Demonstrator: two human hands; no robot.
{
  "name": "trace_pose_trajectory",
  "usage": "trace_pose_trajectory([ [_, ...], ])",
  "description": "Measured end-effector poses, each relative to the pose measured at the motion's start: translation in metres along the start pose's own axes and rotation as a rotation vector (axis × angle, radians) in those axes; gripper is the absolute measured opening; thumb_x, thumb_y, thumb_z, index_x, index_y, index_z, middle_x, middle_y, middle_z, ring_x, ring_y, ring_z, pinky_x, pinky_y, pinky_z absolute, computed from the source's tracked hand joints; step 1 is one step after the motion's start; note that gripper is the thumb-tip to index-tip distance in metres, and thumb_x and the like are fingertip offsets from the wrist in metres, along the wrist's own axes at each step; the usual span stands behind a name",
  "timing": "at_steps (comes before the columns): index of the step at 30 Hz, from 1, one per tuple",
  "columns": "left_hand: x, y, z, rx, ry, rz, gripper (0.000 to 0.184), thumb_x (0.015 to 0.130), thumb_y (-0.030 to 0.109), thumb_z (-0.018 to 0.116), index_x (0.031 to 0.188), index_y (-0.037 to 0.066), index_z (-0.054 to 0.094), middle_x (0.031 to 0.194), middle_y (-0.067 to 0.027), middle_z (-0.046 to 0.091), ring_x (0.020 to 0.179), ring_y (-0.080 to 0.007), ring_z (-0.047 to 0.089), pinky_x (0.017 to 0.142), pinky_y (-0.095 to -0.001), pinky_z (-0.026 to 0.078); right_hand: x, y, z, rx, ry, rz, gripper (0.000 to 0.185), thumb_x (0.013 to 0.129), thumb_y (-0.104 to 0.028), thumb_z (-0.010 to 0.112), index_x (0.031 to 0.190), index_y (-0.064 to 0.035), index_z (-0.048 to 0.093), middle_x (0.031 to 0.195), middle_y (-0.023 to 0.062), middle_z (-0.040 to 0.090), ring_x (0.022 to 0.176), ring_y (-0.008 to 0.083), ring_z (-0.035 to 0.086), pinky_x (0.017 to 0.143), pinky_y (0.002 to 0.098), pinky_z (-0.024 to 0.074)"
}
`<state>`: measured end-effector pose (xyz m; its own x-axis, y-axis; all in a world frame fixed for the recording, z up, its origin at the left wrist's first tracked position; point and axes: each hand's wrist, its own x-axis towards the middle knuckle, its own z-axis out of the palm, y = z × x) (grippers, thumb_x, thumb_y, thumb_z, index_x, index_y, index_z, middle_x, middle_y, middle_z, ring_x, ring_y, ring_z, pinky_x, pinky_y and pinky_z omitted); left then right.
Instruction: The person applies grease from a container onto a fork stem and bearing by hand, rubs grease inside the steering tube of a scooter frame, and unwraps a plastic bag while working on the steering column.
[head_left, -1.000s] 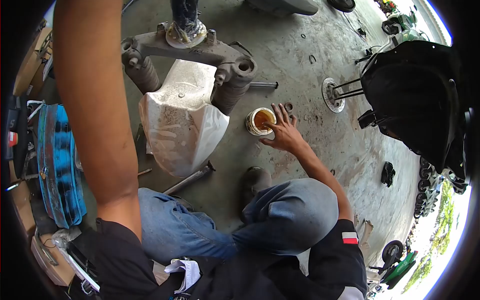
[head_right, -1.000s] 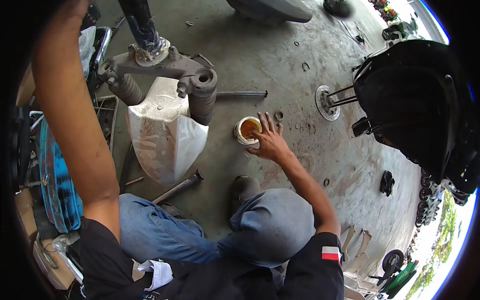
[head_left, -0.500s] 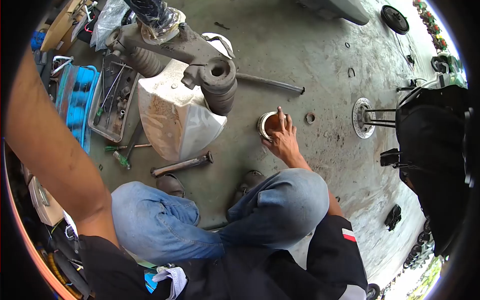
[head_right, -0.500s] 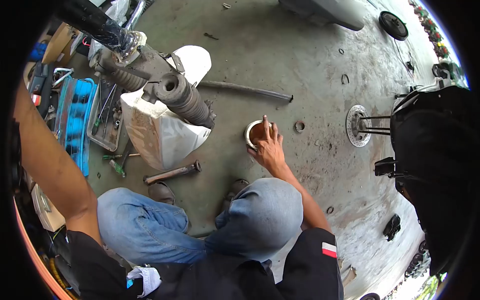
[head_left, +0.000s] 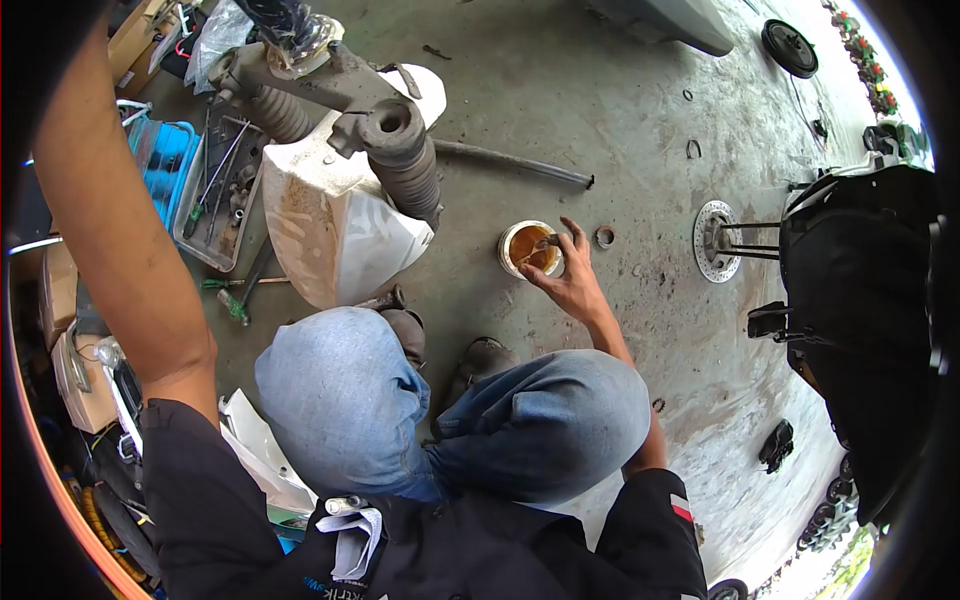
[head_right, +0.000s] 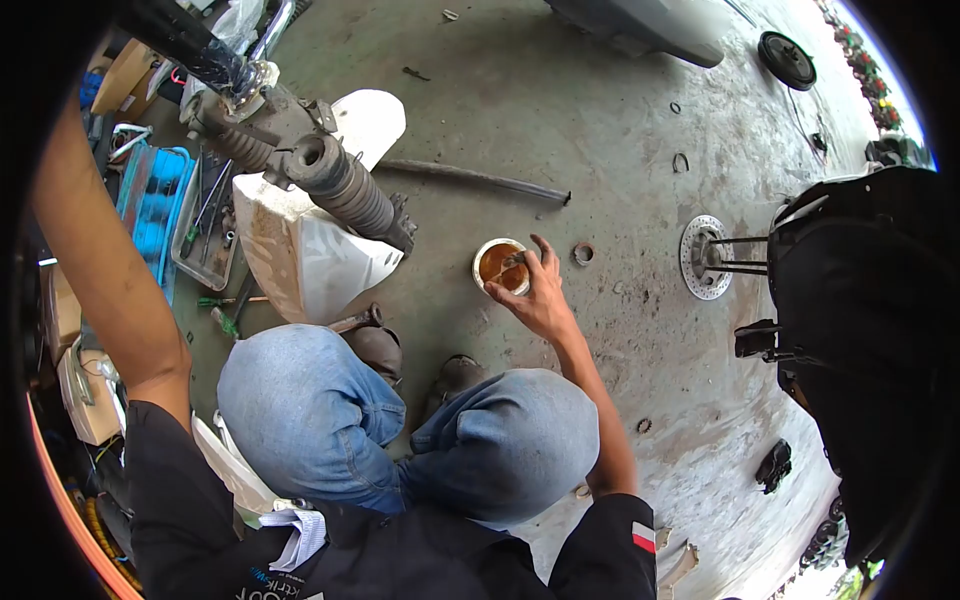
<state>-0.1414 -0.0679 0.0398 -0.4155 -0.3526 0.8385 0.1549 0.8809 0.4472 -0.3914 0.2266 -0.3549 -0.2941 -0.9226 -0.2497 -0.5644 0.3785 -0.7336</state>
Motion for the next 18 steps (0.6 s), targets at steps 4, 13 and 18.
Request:
trace_pose_trajectory([
  [4,0.002,-0.008,0.002,-0.01,0.01,0.014,0.039,0.098,0.031,0.066,0.121,0.0,0.066,0.092,-0.0101,0.064,0.082,-0.0191,0.062,0.086,-0.0385,0.053,-0.02,-0.03,-0.04,0.229,0.013,0.091,0.06,0.084,-0.042,0.084,0.13,-0.0105,0.062,0.162,0.0186,0.032,0.153,0.0387,0.027,0.12,0.0542,0.0342],
  [13,0.003,-0.036,-0.003,-0.065,0.028,0.025,0.038,0.099,0.031,0.065,0.121,0.0,0.066,0.09,-0.0095,0.063,0.08,-0.0188,0.061,0.086,-0.039,0.053,0.0,-0.042,0.003,-0.448,-0.33,0.231,0.084,0.085,-0.038,0.08,0.155,-0.0153,0.04,0.111,0.0193,0.073,0.097,0.028,0.074,0.087,0.0434,0.0592],
  [18,0.007,-0.05,-0.005,-0.087,0.034,0.027,0.038,0.1,0.031,0.064,0.121,0.0,0.066,0.089,-0.0092,0.062,0.079,-0.0187,0.06,0.086,-0.0392,0.053,0.043,-0.038,0.017,-0.189,-0.652,0.407,0.063,0.09,-0.031,0.07,0.14,0.0003,0.046,0.083,0.014,0.075,0.072,0.0231,0.077,0.06,0.0363,0.0583],
])
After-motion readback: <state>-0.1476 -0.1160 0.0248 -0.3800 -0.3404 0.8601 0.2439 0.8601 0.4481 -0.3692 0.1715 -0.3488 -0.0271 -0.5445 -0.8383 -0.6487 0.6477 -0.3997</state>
